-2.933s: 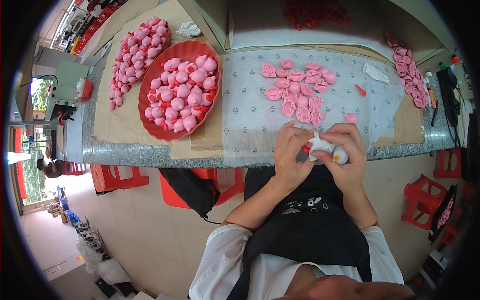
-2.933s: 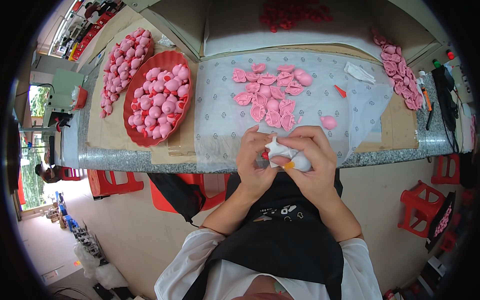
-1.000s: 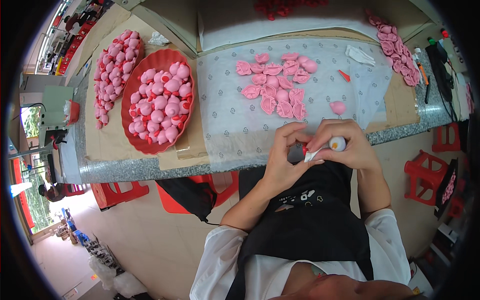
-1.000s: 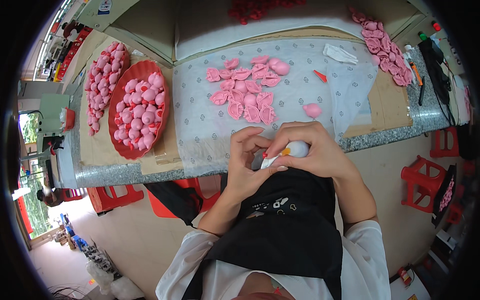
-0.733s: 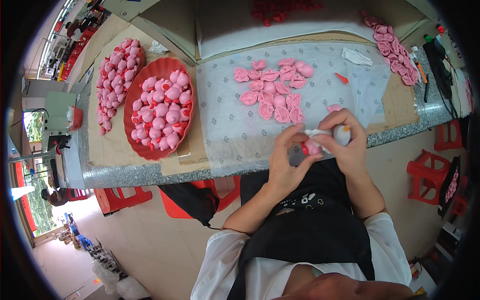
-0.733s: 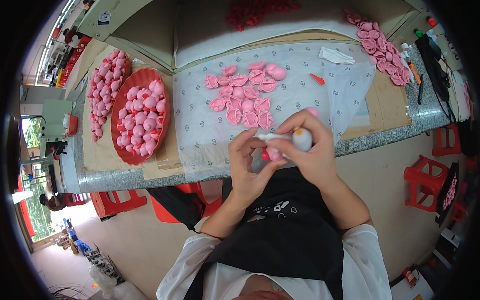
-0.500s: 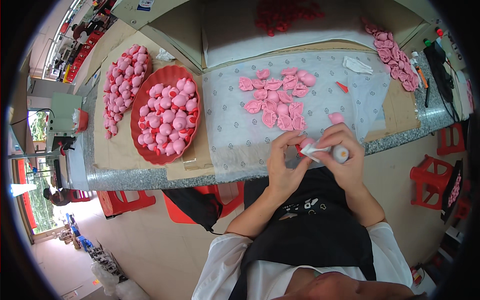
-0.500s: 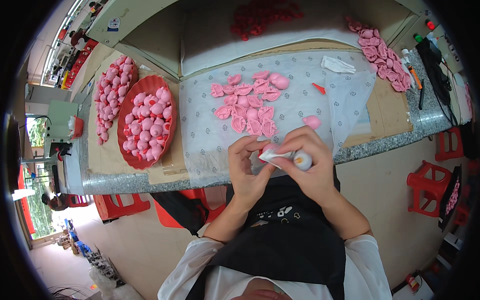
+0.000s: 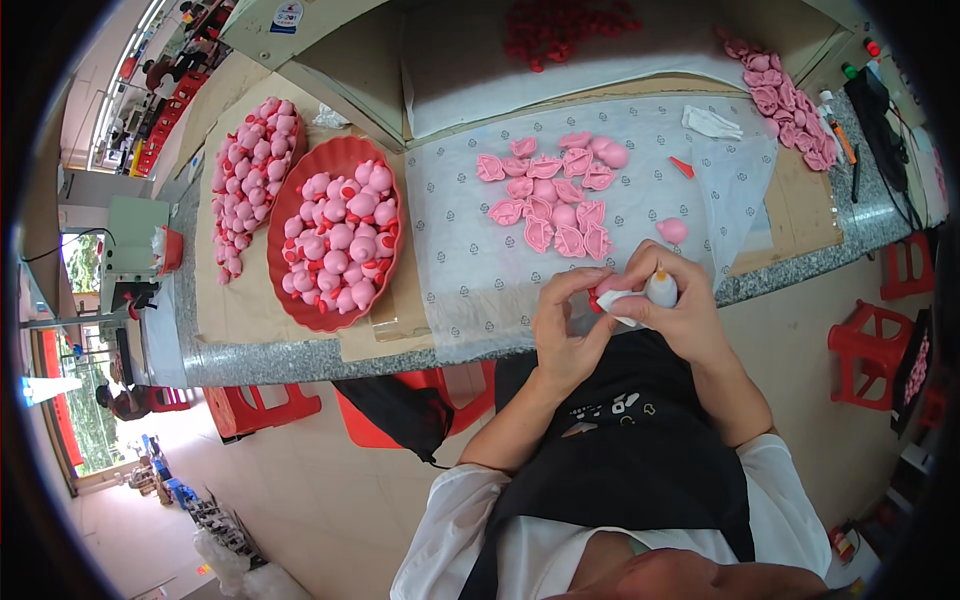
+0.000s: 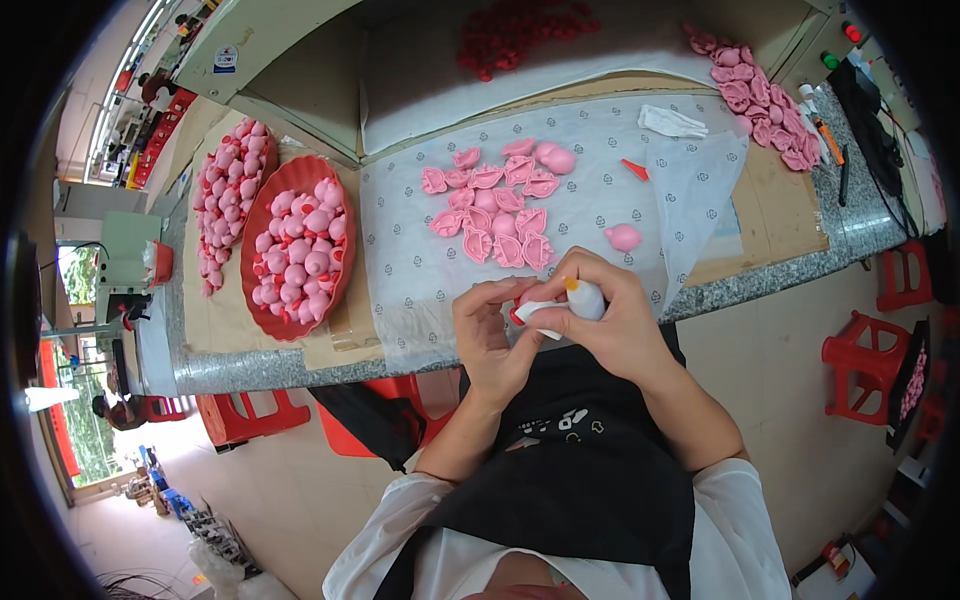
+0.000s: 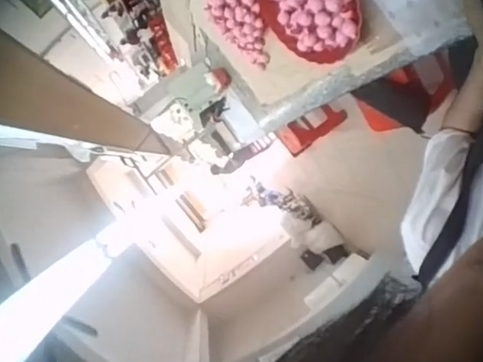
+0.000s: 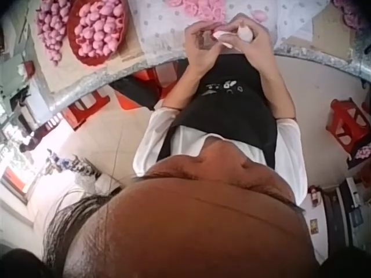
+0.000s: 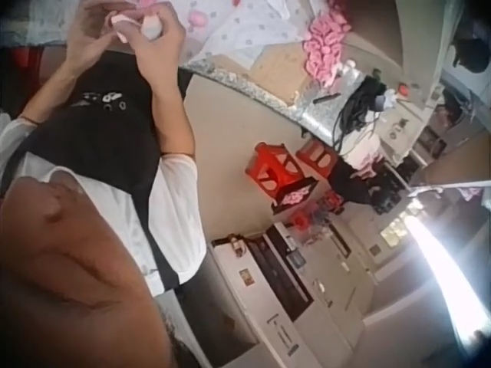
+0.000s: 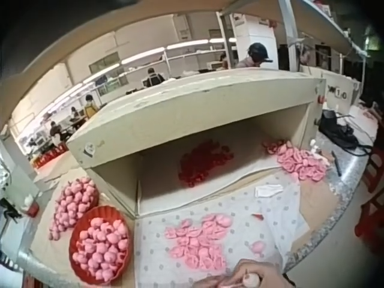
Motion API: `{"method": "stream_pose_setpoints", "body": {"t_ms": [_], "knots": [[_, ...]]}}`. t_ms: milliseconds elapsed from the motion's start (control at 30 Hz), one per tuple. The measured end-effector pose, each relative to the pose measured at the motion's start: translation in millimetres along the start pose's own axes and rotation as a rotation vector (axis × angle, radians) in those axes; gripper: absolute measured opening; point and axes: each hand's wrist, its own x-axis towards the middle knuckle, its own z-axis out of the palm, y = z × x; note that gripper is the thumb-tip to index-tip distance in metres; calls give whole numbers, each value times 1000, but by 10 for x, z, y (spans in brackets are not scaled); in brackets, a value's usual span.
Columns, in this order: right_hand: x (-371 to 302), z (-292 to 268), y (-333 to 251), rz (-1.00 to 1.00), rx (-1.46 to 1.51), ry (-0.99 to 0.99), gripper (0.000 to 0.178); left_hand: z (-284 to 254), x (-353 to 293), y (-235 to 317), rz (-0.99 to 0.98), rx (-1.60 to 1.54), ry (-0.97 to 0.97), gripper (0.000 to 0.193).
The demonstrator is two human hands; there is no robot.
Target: Glue small pink decorative components onto a round base to assemble a toy or floral object.
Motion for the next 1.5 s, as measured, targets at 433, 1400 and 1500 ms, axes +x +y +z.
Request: {"method": "stream_pose_setpoints", "body": {"t_ms": [433,1400,1500], "knots": [[-19,-133,72,-236,-47,161,25,46,76,133,-374,-924,41,29],[-49,-32,286,-236,359,-74,22,-28,15,271,-227,-356,67,41],[-44,-91,170,-315,-10,-117,28,-74,15,236,-53,-20,18,52]]}}
